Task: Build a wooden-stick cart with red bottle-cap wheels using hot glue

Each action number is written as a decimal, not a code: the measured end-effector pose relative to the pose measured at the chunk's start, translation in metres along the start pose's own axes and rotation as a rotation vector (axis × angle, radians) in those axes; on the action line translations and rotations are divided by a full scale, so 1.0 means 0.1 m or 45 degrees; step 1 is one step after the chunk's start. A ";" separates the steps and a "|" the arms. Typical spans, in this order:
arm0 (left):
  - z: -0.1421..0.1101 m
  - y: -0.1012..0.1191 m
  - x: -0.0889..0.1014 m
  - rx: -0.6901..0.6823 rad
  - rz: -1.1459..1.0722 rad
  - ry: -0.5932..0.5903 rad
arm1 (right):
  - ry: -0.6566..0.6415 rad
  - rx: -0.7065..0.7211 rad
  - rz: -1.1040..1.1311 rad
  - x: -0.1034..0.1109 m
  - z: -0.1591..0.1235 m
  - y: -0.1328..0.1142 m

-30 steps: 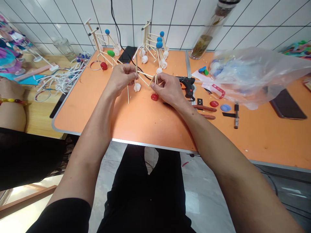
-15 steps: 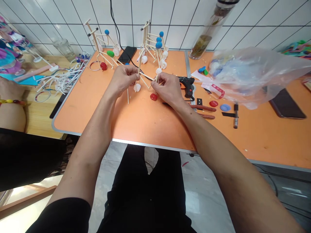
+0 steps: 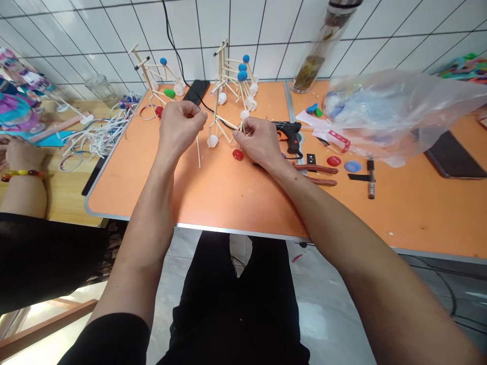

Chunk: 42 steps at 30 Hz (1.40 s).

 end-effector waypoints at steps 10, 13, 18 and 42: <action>-0.24 0.09 -0.41 0.088 -0.083 -0.280 | -0.025 -0.003 0.065 0.02 -0.03 -0.04; -0.26 0.03 -0.47 0.118 -0.058 -0.322 | -0.040 -0.003 0.078 0.01 -0.03 -0.04; -0.29 -0.05 -0.53 0.164 -0.053 -0.358 | -0.051 0.004 0.084 0.01 -0.04 -0.06; -0.16 -0.22 -0.56 0.217 -0.121 -0.268 | -0.185 0.123 0.119 0.02 -0.10 -0.02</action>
Point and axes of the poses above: each hand's wrist, its own z-axis towards the middle knuckle, its own x-axis out of the back of the hand, y = z × x, the point moved 6 cm from there along z, towards the middle knuckle, and after that the axes turned 9 degrees about -z, right-handed, at the moved point
